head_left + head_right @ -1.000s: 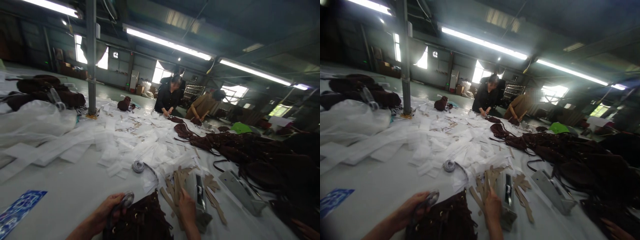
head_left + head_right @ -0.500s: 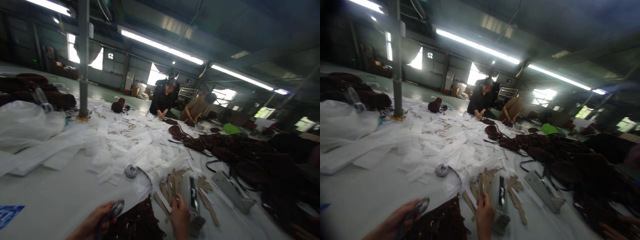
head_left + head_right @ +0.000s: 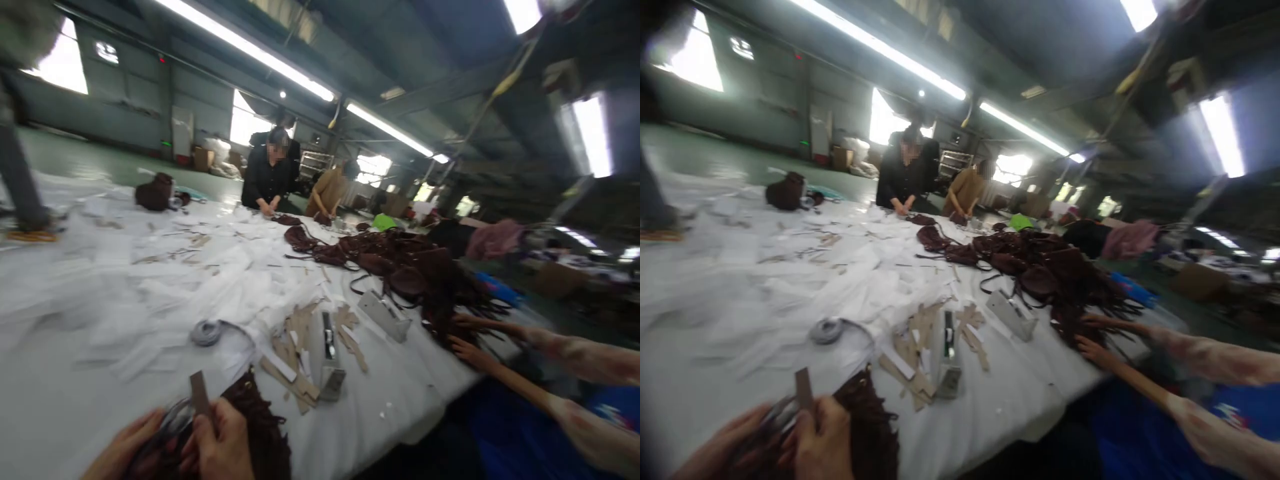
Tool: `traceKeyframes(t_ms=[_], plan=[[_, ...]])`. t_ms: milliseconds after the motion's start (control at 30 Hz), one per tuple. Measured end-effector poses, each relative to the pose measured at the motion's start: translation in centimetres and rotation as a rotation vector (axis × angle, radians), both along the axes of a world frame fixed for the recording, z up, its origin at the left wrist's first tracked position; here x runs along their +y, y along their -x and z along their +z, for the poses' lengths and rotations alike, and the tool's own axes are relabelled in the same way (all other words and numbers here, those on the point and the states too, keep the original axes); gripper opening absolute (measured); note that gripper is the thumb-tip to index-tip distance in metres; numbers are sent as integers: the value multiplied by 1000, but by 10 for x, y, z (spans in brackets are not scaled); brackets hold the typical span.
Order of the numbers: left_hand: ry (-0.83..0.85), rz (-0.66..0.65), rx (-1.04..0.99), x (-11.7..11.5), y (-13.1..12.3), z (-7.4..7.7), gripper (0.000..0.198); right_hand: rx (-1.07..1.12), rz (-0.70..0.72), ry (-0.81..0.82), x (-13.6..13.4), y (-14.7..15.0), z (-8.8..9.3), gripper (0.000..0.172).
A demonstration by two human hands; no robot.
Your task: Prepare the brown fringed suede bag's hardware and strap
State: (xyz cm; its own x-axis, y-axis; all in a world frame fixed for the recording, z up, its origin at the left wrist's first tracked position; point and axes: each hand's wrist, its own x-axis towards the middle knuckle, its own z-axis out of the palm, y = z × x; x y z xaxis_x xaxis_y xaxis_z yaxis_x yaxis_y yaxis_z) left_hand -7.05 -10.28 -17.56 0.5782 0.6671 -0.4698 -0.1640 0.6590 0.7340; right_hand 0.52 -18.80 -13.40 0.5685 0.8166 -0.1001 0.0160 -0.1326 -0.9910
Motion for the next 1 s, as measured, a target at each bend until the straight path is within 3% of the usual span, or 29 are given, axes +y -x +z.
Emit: traceKeyframes(t_ms=[33, 67, 133, 233, 367, 467, 600, 833, 1000], plan=[[-11, -33, -21, 9, 13, 3, 32, 13, 59, -13, 2, 0, 11, 23], [-14, -152, -79, 16, 24, 7, 35, -10, 120, -13, 4, -1, 19, 22], [-18, -242, -182, 26, 34, 12, 37, -112, 227, -18, 8, -4, 26, 27], [-17, -241, -231, 31, 31, 13, 35, -322, 296, -14, 9, -2, 21, 36], [-5, -206, -238, 30, 27, 8, 34, -547, 245, 33, 4, 4, 6, 35], [-5, -215, -224, 32, 30, 3, 34, -475, 167, 36, -2, 0, -4, 32], [-22, -192, -175, 35, 32, -1, 32, -278, 41, 105, -7, -10, -11, 44], [-107, -188, -136, 29, 29, 5, 37, 17, 106, 197, 1, -5, 0, 66], [-177, -191, -123, 26, 28, 12, 41, -4, 113, 195, 8, -3, 5, 63]])
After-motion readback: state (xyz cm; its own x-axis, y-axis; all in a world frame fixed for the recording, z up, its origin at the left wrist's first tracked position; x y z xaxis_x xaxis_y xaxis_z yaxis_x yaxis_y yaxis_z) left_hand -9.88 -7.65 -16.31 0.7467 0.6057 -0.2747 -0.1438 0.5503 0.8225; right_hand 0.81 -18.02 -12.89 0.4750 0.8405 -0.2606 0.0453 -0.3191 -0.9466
